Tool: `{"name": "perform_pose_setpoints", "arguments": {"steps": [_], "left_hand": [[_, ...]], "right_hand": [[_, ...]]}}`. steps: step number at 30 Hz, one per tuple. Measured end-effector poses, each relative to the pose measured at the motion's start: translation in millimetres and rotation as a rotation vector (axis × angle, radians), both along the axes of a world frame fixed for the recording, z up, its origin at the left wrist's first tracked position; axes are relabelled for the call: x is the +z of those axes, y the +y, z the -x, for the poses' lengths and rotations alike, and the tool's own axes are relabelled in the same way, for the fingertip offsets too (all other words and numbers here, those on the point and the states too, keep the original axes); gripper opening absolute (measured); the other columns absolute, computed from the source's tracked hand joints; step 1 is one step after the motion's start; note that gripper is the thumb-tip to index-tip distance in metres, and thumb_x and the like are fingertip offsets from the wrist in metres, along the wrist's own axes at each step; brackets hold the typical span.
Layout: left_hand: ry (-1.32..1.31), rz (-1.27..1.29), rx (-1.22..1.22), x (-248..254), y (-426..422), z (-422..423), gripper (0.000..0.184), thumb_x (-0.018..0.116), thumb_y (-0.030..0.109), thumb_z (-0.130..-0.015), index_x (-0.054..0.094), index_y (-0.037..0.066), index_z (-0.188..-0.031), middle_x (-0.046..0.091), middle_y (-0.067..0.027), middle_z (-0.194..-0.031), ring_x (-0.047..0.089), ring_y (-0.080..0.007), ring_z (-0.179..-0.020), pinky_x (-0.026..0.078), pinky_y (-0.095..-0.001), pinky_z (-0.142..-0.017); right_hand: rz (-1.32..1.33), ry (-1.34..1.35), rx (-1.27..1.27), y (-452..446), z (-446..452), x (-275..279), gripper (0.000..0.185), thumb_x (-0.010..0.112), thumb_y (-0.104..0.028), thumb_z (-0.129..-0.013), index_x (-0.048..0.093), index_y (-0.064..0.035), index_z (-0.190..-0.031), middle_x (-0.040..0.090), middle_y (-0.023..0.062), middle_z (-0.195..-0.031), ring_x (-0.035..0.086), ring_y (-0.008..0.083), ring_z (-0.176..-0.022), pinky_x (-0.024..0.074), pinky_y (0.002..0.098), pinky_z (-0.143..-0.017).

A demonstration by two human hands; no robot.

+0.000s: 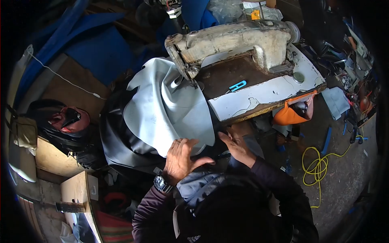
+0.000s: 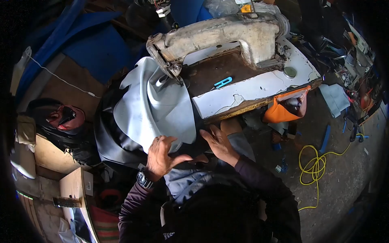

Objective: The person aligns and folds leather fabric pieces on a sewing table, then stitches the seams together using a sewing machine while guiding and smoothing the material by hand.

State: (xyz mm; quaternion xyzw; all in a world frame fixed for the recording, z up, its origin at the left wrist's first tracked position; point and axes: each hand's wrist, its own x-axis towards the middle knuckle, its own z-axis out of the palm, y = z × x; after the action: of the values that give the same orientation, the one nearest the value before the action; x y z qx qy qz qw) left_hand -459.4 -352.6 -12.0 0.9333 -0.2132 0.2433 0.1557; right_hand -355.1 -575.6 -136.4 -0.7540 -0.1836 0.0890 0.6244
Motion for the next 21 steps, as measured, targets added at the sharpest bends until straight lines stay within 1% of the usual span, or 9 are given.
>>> {"name": "perform_pose_setpoints", "arguments": {"steps": [2,3,6,8,11,14,15,16,21], "left_hand": [[0.043,-0.172,0.054,18,-7,-6,0.084,0.095,0.022,-0.078,0.052,0.001,-0.147,0.063,-0.0166,-0.110,0.063,-0.0368,-0.102,0.050,-0.0505,-0.093],[0.160,-0.300,0.114,20,-2,-5,0.095,0.097,0.016,-0.068,0.054,0.002,-0.152,0.063,-0.0202,-0.130,0.060,-0.0369,-0.129,0.048,-0.0509,-0.108],[0.066,-0.382,0.031,2,21,-18,0.088,0.091,0.003,-0.063,0.061,0.001,-0.145,0.063,-0.0238,-0.142,0.056,-0.0377,-0.143,0.044,-0.0521,-0.120],[0.162,0.058,0.187,5,21,-18,0.081,0.066,-0.015,-0.072,0.056,0.001,-0.151,0.068,-0.0290,-0.134,0.060,-0.0492,-0.137,0.050,-0.0542,-0.116],[0.078,0.401,0.279,11,37,-49,0.073,0.058,-0.013,-0.082,0.049,-0.003,-0.154,0.068,-0.0328,-0.134,0.067,-0.0489,-0.127,0.052,-0.0458,-0.108],[0.435,0.806,0.322,34,30,-66,0.065,0.084,0.023,-0.093,0.054,-0.003,-0.145,0.072,-0.0301,-0.128,0.070,-0.0393,-0.122,0.053,-0.0450,-0.106],[0.323,0.417,0.345,40,20,-63,0.077,0.088,0.043,-0.091,0.057,-0.004,-0.143,0.072,-0.0311,-0.126,0.072,-0.0398,-0.120,0.056,-0.0440,-0.102],[0.286,0.220,0.355,41,12,-64,0.073,0.089,0.044,-0.089,0.062,0.002,-0.141,0.075,-0.0284,-0.122,0.076,-0.0414,-0.111,0.059,-0.0464,-0.097],[0.296,0.061,0.337,-12,73,-83,0.048,0.076,0.008,-0.082,0.076,0.011,-0.129,0.080,-0.0195,-0.113,0.078,-0.0405,-0.103,0.062,-0.0467,-0.093]], "right_hand": [[0.040,-0.158,-0.054,-5,4,10,0.040,0.074,-0.032,-0.105,0.068,0.0021,-0.124,0.074,0.0137,-0.104,0.072,0.0283,-0.096,0.0556,0.0362,-0.083],[0.117,-0.343,-0.043,-15,10,25,0.034,0.072,-0.025,-0.104,0.069,-0.0005,-0.127,0.074,0.0130,-0.114,0.069,0.0315,-0.111,0.0554,0.0379,-0.093],[0.458,-0.993,-0.035,-42,0,58,0.033,0.070,-0.019,-0.101,0.071,-0.0073,-0.131,0.068,0.0123,-0.137,0.060,0.0302,-0.133,0.0521,0.0449,-0.109],[0.661,-1.221,0.030,-48,-15,55,0.058,0.063,-0.013,-0.099,0.056,-0.0188,-0.156,0.049,0.0100,-0.163,0.043,0.0321,-0.153,0.0383,0.0557,-0.127],[0.786,-1.324,0.108,-33,-49,64,0.061,0.058,-0.016,-0.101,0.050,-0.0191,-0.162,0.050,0.0101,-0.163,0.042,0.0340,-0.155,0.0344,0.0569,-0.129],[0.827,-1.345,0.188,-14,-69,67,0.056,0.055,-0.020,-0.103,0.052,-0.0163,-0.159,0.051,0.0125,-0.162,0.044,0.0351,-0.153,0.0327,0.0569,-0.129],[0.802,-1.327,0.228,-10,-71,68,0.056,0.054,-0.021,-0.103,0.053,-0.0150,-0.159,0.051,0.0136,-0.161,0.045,0.0354,-0.152,0.0324,0.0568,-0.129],[0.779,-1.304,0.272,-7,-70,68,0.055,0.054,-0.022,-0.104,0.053,-0.0138,-0.158,0.052,0.0146,-0.160,0.046,0.0357,-0.151,0.0322,0.0567,-0.129],[0.676,-1.371,0.332,13,-37,62,0.054,0.048,-0.028,-0.108,0.055,0.0010,-0.153,0.054,0.0290,-0.158,0.052,0.0428,-0.148,0.0380,0.0563,-0.126]]}}
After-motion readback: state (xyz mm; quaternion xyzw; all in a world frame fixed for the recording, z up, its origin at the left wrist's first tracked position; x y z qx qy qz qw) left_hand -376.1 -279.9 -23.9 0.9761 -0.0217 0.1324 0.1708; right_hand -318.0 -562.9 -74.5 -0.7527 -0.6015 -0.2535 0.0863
